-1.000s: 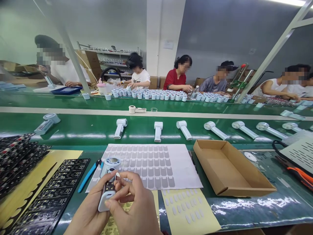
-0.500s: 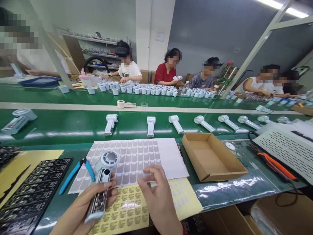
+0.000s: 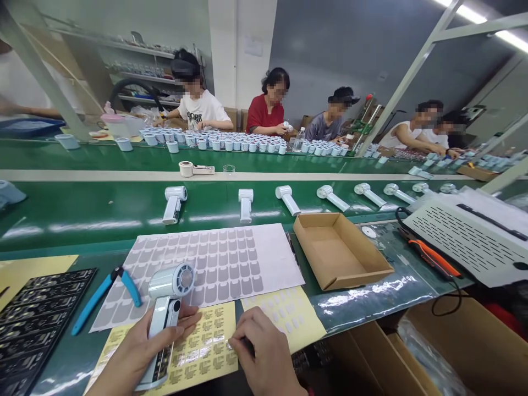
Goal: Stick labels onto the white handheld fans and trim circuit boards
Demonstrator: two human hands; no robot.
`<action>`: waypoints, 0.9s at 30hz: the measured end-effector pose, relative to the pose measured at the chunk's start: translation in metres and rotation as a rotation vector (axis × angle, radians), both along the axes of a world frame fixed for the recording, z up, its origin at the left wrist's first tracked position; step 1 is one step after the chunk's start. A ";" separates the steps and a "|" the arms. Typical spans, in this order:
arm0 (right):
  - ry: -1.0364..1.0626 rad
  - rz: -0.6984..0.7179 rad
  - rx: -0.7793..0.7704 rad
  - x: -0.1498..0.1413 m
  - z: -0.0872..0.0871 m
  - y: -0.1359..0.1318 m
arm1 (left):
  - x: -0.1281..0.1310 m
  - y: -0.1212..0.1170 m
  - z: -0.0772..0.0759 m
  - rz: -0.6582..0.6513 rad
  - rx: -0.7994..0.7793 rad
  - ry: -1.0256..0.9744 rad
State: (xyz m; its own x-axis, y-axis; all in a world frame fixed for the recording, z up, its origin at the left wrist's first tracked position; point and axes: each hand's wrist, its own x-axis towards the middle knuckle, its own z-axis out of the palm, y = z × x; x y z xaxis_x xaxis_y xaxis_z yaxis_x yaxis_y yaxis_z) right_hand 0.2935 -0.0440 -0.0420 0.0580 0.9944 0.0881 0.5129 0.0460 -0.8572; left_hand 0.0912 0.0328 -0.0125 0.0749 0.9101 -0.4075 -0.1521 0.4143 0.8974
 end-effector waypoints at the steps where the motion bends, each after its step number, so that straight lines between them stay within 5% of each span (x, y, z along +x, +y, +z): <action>1: 0.081 0.026 0.000 0.002 0.002 -0.001 | 0.001 0.000 0.001 0.008 -0.005 -0.006; 7: 0.464 0.046 -0.079 0.011 0.019 -0.002 | 0.004 -0.001 0.015 0.043 -0.097 -0.015; 13: 0.673 0.143 -0.099 -0.029 0.044 0.026 | 0.006 0.006 0.027 0.021 -0.190 -0.186; 19: 0.557 0.142 -0.156 -0.059 0.071 0.051 | 0.012 0.016 0.036 0.209 -0.214 -0.258; 27: 0.392 0.176 -0.134 -0.065 0.073 0.067 | 0.011 0.026 0.042 0.281 -0.231 -0.255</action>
